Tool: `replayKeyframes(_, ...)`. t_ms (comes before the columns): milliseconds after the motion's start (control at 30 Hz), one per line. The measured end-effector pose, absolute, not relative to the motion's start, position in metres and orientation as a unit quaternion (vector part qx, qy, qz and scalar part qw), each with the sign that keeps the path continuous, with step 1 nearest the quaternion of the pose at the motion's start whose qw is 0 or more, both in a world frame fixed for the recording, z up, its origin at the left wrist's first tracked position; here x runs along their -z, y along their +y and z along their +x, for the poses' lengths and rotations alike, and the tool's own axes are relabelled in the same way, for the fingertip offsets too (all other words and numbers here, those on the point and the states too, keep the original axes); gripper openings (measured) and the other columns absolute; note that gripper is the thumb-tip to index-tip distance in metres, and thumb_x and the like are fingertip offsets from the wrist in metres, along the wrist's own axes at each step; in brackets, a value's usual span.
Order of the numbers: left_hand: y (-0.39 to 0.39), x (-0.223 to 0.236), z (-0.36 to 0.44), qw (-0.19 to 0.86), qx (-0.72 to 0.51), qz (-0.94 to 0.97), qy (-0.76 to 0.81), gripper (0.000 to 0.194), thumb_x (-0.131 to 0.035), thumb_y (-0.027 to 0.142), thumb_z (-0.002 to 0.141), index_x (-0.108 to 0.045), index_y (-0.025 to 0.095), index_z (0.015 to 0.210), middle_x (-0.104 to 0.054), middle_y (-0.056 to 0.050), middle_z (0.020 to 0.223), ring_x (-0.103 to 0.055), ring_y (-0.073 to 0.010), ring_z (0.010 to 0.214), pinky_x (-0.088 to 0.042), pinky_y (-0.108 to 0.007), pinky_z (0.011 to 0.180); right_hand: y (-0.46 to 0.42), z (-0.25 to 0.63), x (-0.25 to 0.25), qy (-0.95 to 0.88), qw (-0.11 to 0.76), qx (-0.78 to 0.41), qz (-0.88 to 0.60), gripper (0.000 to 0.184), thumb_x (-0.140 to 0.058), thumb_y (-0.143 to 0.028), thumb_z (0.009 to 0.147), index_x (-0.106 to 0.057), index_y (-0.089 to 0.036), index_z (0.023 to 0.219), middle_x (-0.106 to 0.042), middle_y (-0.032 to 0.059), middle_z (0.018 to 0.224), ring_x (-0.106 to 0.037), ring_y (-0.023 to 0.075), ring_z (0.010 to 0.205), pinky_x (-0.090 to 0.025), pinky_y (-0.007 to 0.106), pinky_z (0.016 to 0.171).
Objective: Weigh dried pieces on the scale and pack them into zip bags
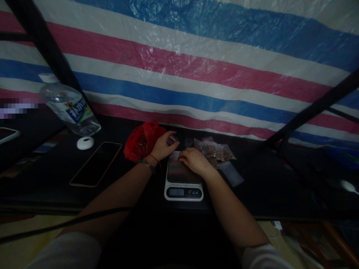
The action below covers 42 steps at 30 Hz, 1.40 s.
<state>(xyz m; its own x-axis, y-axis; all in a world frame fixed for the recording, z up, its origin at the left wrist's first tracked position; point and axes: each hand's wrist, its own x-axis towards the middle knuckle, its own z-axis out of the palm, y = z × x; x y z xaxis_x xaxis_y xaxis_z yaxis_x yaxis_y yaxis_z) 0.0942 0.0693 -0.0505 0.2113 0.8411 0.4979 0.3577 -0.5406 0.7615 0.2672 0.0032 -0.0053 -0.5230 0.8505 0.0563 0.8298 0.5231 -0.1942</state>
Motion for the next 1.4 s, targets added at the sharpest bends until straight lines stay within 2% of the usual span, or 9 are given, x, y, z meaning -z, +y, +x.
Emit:
replayKeyframes(767, 0.061, 0.041, 0.095, 0.258, -0.444, 0.761, 0.397, 0.047, -0.063, 0.031, 0.076, -0.053, 0.014, 0.118, -0.066, -0.003, 0.084, -0.064, -0.016, 0.073, -0.052, -0.028, 0.069, 0.006, 0.272, 0.008, -0.863, 0.116, -0.077, -0.486, 0.013, -0.057, -0.015, 0.085, -0.069, -0.018, 0.089, -0.069, 0.0069, 0.091, -0.061, 0.0197, 0.09, -0.043, 0.03, 0.083)
replayKeyframes(867, 0.06, 0.04, 0.096, 0.249, -0.438, 0.772, 0.389, 0.047, -0.063, 0.031, 0.076, -0.053, 0.013, 0.118, -0.066, -0.004, 0.085, -0.064, -0.0168, 0.075, -0.052, -0.029, 0.071, 0.008, 0.277, 0.007, -0.853, 0.166, -0.098, -0.485, 0.014, -0.057, -0.012, 0.083, -0.069, -0.017, 0.088, -0.069, 0.0067, 0.09, -0.062, 0.0191, 0.087, -0.044, 0.03, 0.082)
replayKeyframes(1033, 0.053, 0.034, 0.1, 0.229, -0.404, 0.815, 0.347, 0.05, -0.062, 0.03, 0.075, -0.051, 0.014, 0.121, -0.066, -0.006, 0.091, -0.065, -0.0185, 0.08, -0.053, -0.031, 0.074, 0.011, 0.282, 0.001, -0.79, 0.361, -0.125, -0.48, 0.015, -0.056, -0.015, 0.084, -0.068, -0.019, 0.092, -0.068, 0.0046, 0.09, -0.061, 0.0168, 0.085, -0.046, 0.03, 0.079)
replayKeyframes(1100, 0.048, 0.029, 0.103, 0.211, -0.397, 0.83, 0.331, 0.049, -0.063, 0.03, 0.074, -0.052, 0.015, 0.119, -0.066, -0.007, 0.097, -0.065, -0.0204, 0.086, -0.052, -0.033, 0.079, 0.011, 0.278, 0.001, -0.765, 0.414, -0.117, -0.479, 0.013, -0.058, -0.018, 0.083, -0.068, -0.02, 0.091, -0.068, 0.0045, 0.089, -0.061, 0.0172, 0.086, -0.047, 0.03, 0.08)
replayKeyframes(1233, 0.038, 0.02, 0.108, 0.183, -0.387, 0.85, 0.306, 0.049, -0.063, 0.026, 0.071, -0.054, 0.018, 0.118, -0.065, -0.008, 0.109, -0.062, -0.024, 0.1, -0.049, -0.036, 0.088, 0.008, 0.268, 0.001, -0.771, 0.406, -0.131, -0.473, 0.012, -0.059, -0.019, 0.083, -0.068, -0.02, 0.09, -0.069, 0.0044, 0.091, -0.061, 0.0173, 0.088, -0.047, 0.03, 0.082)
replayKeyframes(1400, 0.031, 0.017, 0.111, 0.146, -0.396, 0.844, 0.331, 0.058, -0.066, 0.028, 0.068, -0.052, 0.017, 0.123, -0.063, -0.01, 0.116, -0.061, -0.0263, 0.105, -0.047, -0.039, 0.092, 0.002, 0.267, -0.003, -0.776, 0.388, -0.141, -0.477, 0.011, -0.058, -0.018, 0.082, -0.067, -0.02, 0.087, -0.068, 0.0038, 0.089, -0.061, 0.0175, 0.086, -0.046, 0.031, 0.082)
